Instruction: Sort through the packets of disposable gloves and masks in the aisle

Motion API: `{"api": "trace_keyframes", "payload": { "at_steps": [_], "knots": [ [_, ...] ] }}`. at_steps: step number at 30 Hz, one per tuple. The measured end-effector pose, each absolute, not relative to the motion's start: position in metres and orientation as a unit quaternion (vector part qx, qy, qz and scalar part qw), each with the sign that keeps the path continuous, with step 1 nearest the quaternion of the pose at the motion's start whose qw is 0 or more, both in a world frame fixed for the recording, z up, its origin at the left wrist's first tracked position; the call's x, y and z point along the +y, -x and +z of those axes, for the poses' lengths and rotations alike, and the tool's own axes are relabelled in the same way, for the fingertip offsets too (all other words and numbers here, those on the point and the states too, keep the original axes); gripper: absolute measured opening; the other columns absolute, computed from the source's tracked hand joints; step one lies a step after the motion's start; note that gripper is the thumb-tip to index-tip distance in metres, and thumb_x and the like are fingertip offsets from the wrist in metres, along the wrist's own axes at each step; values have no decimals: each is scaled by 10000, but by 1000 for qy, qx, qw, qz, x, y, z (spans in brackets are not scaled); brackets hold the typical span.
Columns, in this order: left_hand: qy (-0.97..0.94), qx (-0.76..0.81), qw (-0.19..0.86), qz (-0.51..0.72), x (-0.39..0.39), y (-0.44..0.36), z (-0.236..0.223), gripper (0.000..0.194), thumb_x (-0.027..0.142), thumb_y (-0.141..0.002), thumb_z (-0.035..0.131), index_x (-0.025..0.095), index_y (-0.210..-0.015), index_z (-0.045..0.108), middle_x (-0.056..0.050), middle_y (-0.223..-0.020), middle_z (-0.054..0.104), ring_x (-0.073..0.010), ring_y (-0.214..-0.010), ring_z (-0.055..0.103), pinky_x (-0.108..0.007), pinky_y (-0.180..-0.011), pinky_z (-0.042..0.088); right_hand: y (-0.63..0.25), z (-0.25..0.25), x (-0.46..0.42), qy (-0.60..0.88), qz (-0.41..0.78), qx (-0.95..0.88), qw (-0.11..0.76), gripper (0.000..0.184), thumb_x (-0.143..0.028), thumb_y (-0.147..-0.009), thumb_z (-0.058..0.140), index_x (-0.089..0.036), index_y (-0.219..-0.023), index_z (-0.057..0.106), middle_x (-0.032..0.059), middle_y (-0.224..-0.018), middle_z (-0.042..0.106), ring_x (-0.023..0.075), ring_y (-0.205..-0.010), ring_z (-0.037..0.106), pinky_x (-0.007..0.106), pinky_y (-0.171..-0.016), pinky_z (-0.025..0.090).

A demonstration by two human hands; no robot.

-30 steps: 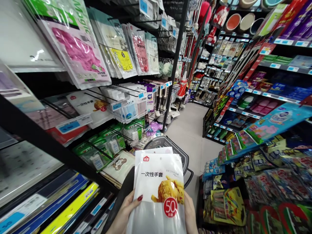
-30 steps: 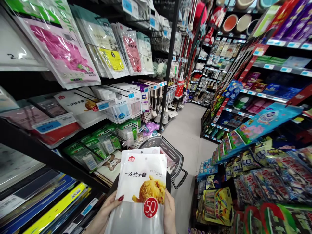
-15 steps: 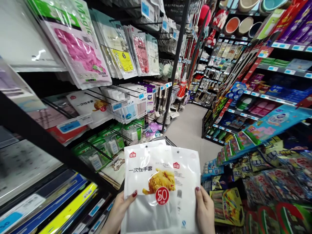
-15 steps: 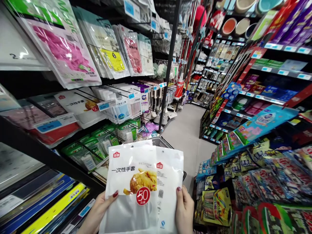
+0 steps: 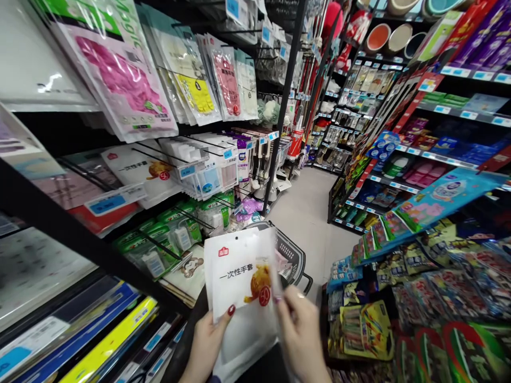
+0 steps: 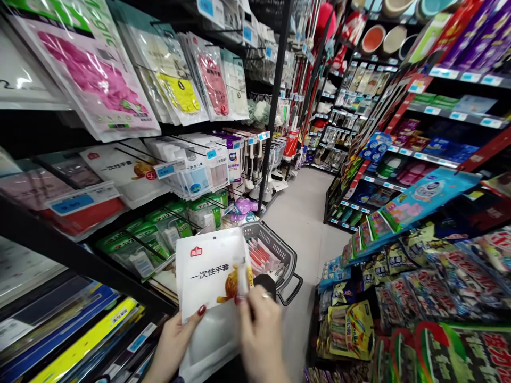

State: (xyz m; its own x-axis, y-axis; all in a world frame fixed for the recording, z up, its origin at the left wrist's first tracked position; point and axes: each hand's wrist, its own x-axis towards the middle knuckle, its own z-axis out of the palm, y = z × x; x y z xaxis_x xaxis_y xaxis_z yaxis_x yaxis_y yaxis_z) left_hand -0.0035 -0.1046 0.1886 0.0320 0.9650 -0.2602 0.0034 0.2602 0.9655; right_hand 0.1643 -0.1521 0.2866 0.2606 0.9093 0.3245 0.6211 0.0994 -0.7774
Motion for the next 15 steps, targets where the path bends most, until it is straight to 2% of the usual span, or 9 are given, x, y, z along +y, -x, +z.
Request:
{"api": "trace_keyframes", "payload": {
  "at_steps": [4, 6, 8, 11, 15],
  "knots": [
    [-355, 539, 619, 448, -117, -8, 182, 621, 682, -494, 652, 138, -791, 685, -103, -854, 704, -320, -911, 606, -375, -810, 489, -104, 257, -125, 680, 124, -653, 310, 185, -158, -821, 399, -195, -682, 516, 35, -696, 572, 159, -613, 532, 253, -546, 326],
    [-276, 535, 645, 470, -121, -3, 176, 650, 719, -463, 634, 151, -776, 671, -95, -856, 702, -312, -933, 601, -376, -818, 490, -89, 248, -124, 690, 103, -665, 268, 155, -128, -790, 415, -194, -717, 534, 49, -731, 583, 174, -618, 537, 265, -538, 317],
    [-237, 520, 664, 482, -123, 5, 172, 610, 670, -437, 692, 156, -764, 660, -84, -828, 704, -311, -946, 599, -378, -816, 494, -84, 245, -127, 669, 119, -688, 254, 148, -114, -777, 423, -193, -752, 545, 51, -756, 586, 179, -627, 539, 268, -540, 325],
    [-253, 503, 688, 458, -120, 16, 171, 538, 527, -440, 780, 138, -793, 664, -82, -777, 706, -323, -909, 615, -381, -768, 511, -92, 248, -130, 612, 216, -696, 306, 179, -81, -784, 401, -194, -775, 539, 29, -767, 583, 157, -669, 546, 248, -585, 365],
    [-323, 466, 709, 419, -113, 22, 172, 428, 409, -604, 741, 105, -899, 676, -108, -861, 708, -304, -869, 634, -366, -775, 509, -121, 254, -129, 593, 300, -613, 427, 189, -148, -843, 374, -195, -742, 526, 8, -721, 575, 137, -682, 545, 237, -629, 392]
  ]
}}
